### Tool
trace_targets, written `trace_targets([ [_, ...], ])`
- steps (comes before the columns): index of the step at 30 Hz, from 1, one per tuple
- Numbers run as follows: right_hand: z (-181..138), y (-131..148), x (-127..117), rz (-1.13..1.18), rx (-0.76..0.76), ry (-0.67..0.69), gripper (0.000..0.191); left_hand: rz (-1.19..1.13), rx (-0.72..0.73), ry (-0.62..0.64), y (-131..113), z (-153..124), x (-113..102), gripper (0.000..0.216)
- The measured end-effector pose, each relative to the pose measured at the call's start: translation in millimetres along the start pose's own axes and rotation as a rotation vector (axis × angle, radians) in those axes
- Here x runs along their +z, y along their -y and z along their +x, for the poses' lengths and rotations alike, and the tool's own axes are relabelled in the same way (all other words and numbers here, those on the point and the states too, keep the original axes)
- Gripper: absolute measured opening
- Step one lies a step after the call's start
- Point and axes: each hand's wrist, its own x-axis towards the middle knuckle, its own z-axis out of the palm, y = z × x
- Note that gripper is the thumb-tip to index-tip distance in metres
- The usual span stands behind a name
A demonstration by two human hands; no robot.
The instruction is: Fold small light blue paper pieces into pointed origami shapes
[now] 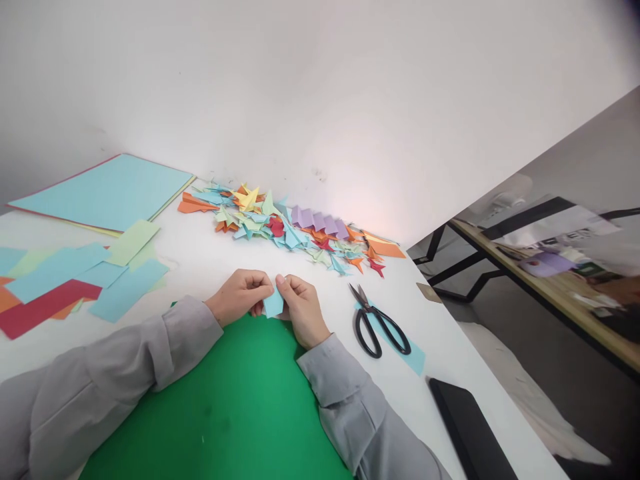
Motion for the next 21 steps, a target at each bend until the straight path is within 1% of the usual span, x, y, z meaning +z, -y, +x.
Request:
trace_targets([
  [3,0.2,0.6,0.3,0.018,-0.036,-0.04,0.041,0.004,-0.006,-0.006,0.7,1.0,0.4,0.019],
  [7,-2.3,5.8,1.8,0.012,0.02,0.042,0.036,0.025,0.028,0.032,1.1,0.6,0.6,0.018],
  [10,-3.7,8.5,2.3,0.007,-0.007,0.066,0.035,0.033,0.022,0.065,0.2,-0.1,0.5,0.017],
  [13,-3.4,7.4,1.5,0.019,-0.022,0.048,0.036,0.026,0.017,0.105,0.3,0.0,0.1,0.017],
  [17,-2.2,4.0,-0.4,0.037,0.009,0.026,0.036,0.024,0.026,0.15,1.7,0.9,-0.8,0.019],
  [21,-2.2,3.4,-0.4,0.082,0.029,-0.003,0.037,0.018,0.032,0.166,1.4,1.0,-1.0,0.021],
])
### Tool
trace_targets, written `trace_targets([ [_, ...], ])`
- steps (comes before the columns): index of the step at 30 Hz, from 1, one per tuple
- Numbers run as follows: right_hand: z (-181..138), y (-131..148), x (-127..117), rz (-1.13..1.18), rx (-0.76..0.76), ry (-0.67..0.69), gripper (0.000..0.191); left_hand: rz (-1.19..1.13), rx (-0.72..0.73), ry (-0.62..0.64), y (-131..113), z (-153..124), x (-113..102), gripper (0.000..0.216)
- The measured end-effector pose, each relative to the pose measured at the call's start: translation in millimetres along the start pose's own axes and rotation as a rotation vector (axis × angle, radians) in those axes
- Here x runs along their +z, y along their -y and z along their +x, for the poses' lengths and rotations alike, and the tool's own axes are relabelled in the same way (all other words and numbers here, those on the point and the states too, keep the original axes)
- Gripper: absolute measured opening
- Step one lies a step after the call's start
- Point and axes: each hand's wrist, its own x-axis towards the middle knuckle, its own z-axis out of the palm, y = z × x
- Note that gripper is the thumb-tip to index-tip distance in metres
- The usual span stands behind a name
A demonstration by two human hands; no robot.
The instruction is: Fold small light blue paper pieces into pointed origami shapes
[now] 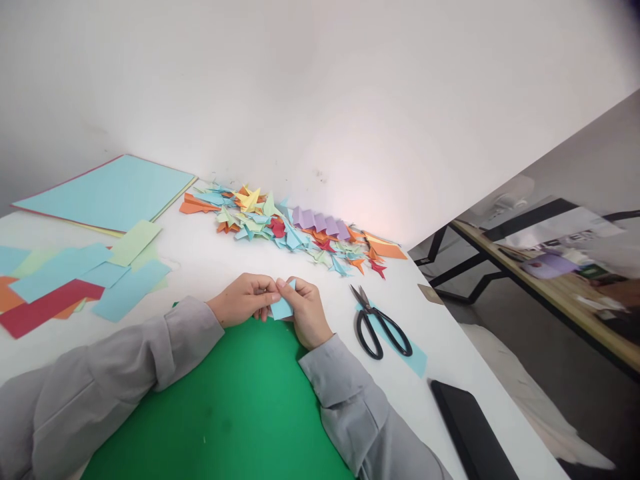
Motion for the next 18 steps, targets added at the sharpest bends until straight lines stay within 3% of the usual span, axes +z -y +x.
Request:
trace_targets([
  [6,1.3,-0.5,1.8,0.062,0.066,-0.058,0.041,-0.041,-0.011,-0.059,-0.8,0.3,1.6,0.026],
  [10,2.8,0.4,1.1,0.071,-0.003,-0.103,0.042,-0.08,-0.023,-0.12,1.2,1.2,0.9,0.028],
  [18,-2.9,5.6,1.2,-0.075,-0.023,0.016,0.042,-0.336,-0.024,-0.375,4.2,5.1,-1.4,0.033],
])
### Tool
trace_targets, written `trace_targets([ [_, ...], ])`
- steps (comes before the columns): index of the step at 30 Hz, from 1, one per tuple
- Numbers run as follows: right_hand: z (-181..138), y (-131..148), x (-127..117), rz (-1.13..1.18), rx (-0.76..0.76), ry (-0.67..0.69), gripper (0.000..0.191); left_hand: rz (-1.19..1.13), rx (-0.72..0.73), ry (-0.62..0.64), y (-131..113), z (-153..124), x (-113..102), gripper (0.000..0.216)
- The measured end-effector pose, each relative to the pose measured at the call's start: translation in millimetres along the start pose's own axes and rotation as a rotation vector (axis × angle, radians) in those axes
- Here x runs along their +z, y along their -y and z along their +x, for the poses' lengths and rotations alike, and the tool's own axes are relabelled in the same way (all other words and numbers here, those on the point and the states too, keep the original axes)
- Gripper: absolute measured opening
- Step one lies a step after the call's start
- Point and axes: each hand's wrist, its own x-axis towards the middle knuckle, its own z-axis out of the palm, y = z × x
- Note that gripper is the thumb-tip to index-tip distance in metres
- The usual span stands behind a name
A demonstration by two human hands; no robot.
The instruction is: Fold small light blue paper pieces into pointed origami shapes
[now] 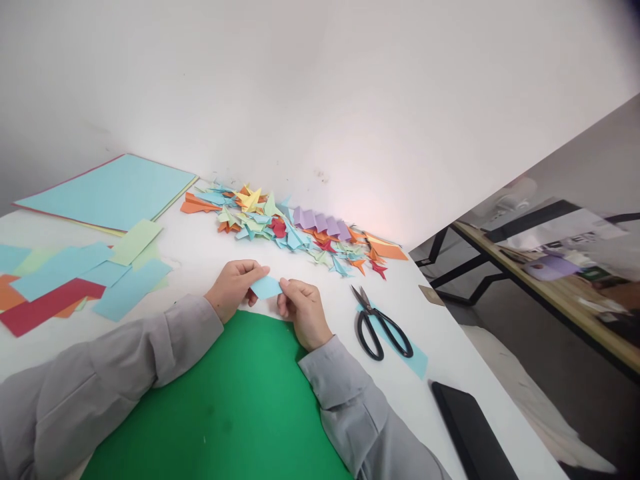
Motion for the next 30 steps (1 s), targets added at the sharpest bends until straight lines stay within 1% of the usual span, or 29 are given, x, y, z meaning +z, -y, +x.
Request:
trace_targets([
  [2,0.0,-0.5,0.3,-0.011,-0.006,0.0,0.041,-0.05,-0.006,-0.018,-0.7,0.4,0.5,0.033],
  [5,1.5,-1.6,0.5,-0.006,-0.025,-0.031,0.041,-0.071,-0.014,0.037,-0.7,0.4,0.5,0.031],
  [8,2.2,-2.0,0.5,0.006,-0.038,-0.045,0.041,0.055,-0.017,0.115,0.1,-0.4,-0.5,0.028],
  [11,1.1,-1.7,0.5,-0.02,-0.026,-0.031,0.044,0.143,-0.001,0.148,-0.4,-1.6,-0.8,0.025],
  [15,-0.7,-1.1,0.8,-0.076,-0.009,0.007,0.042,0.169,0.003,0.151,-2.9,-2.7,-0.3,0.024],
  [19,0.0,-1.5,0.3,-0.04,-0.023,0.03,0.039,0.158,0.009,0.161,-2.1,-1.6,-1.4,0.025],
  [26,3.0,-2.6,0.2,0.031,-0.016,0.005,0.034,0.155,0.012,0.186,2.5,1.2,-2.4,0.029],
  [30,3.4,-2.8,0.7,0.057,-0.054,-0.023,0.033,0.18,0.021,0.182,-1.1,-1.1,-0.6,0.027],
])
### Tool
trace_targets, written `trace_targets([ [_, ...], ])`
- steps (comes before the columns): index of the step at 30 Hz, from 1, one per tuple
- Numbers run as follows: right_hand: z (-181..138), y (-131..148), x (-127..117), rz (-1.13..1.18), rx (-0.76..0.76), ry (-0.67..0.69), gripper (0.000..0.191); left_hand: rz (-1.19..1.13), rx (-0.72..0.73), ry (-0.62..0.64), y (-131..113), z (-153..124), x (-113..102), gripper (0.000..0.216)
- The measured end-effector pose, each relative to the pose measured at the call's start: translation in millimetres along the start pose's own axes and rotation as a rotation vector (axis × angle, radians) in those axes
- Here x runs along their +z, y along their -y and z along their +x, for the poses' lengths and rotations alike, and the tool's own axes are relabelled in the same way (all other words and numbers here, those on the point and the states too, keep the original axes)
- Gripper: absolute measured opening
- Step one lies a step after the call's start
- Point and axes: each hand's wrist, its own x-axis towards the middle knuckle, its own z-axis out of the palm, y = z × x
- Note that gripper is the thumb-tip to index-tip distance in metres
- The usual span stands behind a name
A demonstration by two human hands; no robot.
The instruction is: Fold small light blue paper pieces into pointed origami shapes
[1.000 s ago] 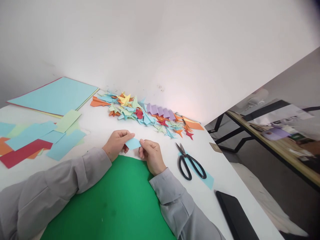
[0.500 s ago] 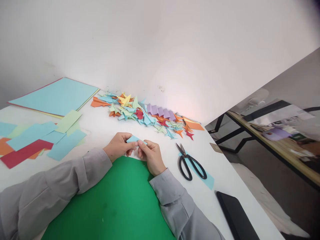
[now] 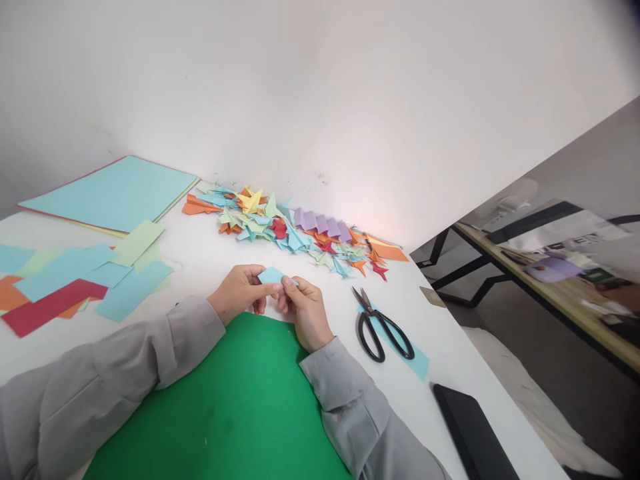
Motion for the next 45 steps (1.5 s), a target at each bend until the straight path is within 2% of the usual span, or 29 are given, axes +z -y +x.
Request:
trace_targets([
  [4,-0.5,1.3,-0.8,-0.002,0.005,0.017,0.029,0.001,0.006,0.014,-3.2,-2.0,0.7,0.025],
  [8,-1.9,2.4,-2.4,-0.016,0.037,0.047,0.023,-0.097,0.021,-0.054,0.9,0.1,-0.5,0.026],
  [10,-3.0,2.3,-2.7,-0.047,0.078,0.08,0.022,-0.152,0.016,-0.098,3.7,1.9,-1.3,0.026],
  [13,-4.3,1.6,-2.1,-0.104,0.118,0.15,0.025,-0.142,0.009,-0.077,4.9,3.1,-1.5,0.027],
  [22,-3.9,2.4,-0.5,-0.211,0.006,0.231,0.035,0.018,0.002,-0.03,0.2,0.3,1.3,0.032],
  [27,-4.0,1.2,0.2,-0.257,0.016,0.214,0.037,-0.006,0.01,-0.002,2.5,1.7,0.9,0.034],
  [32,-3.7,1.2,0.5,-0.282,0.051,0.157,0.043,-0.092,-0.036,-0.06,1.1,1.6,1.5,0.037],
  [37,-3.7,2.3,0.0,-0.232,0.055,0.207,0.041,-0.141,-0.029,-0.144,-0.4,1.3,1.6,0.035],
  [45,-2.8,2.5,-1.5,-0.164,0.12,0.173,0.043,-0.182,-0.057,-0.134,-0.4,2.4,2.0,0.032],
])
